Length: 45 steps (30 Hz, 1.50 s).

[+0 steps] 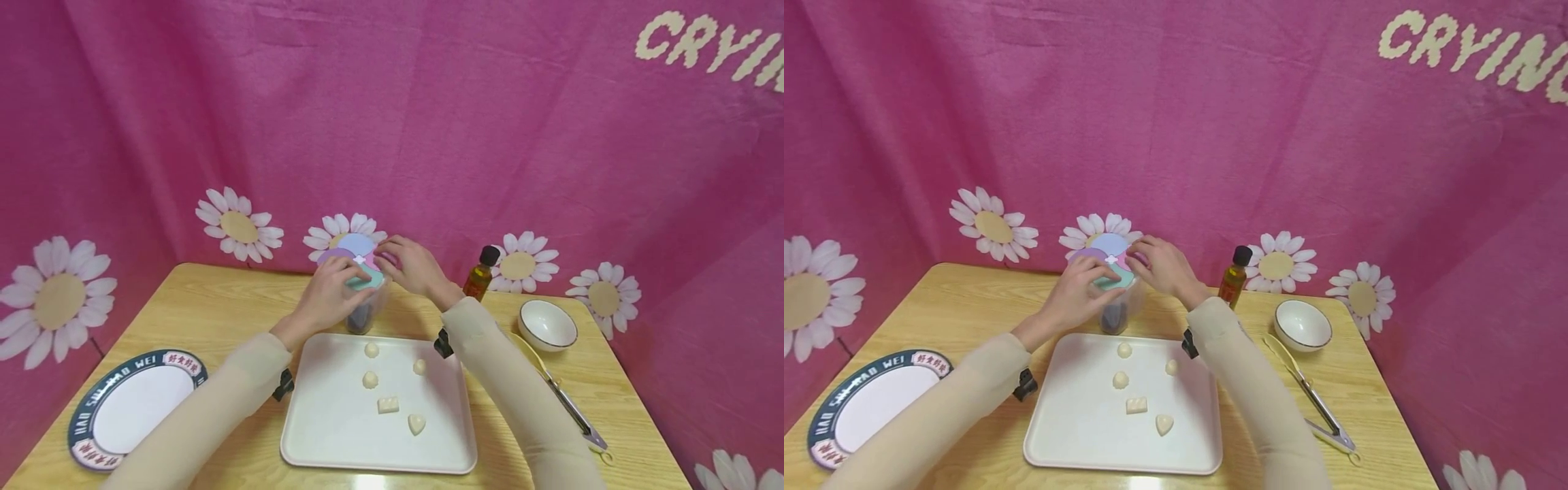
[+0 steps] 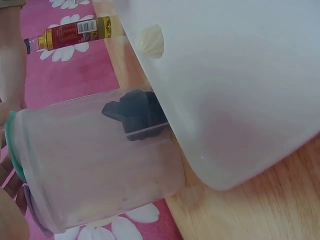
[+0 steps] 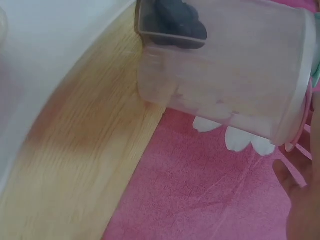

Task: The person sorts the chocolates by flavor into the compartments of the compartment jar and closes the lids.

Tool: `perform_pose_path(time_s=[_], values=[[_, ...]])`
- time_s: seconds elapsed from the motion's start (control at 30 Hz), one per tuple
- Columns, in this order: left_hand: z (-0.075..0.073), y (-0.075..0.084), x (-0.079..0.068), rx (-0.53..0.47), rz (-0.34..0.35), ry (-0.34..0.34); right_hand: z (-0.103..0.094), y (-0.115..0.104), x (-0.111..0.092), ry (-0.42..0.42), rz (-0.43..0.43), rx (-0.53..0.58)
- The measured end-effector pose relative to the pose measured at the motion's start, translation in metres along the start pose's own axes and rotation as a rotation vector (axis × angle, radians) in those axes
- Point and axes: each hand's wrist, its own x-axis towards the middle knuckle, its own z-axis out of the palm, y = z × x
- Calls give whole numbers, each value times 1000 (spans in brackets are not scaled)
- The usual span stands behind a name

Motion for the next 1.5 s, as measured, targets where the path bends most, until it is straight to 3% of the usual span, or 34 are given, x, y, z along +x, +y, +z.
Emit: perform_pose_path(time_s=[0.2, 0.47, 0.9, 1.5], values=[[3, -2, 1, 24, 16, 12, -2, 3, -1, -52, 25, -40], [-1, -5, 2, 45, 14, 5, -8, 12, -19, -9, 14, -52], [-17, -14, 7, 62, -61, -158, -11, 11, -52, 80, -33, -55], [-16, -23, 10, 10, -136, -138, -5, -11, -68, 217, -204, -99]])
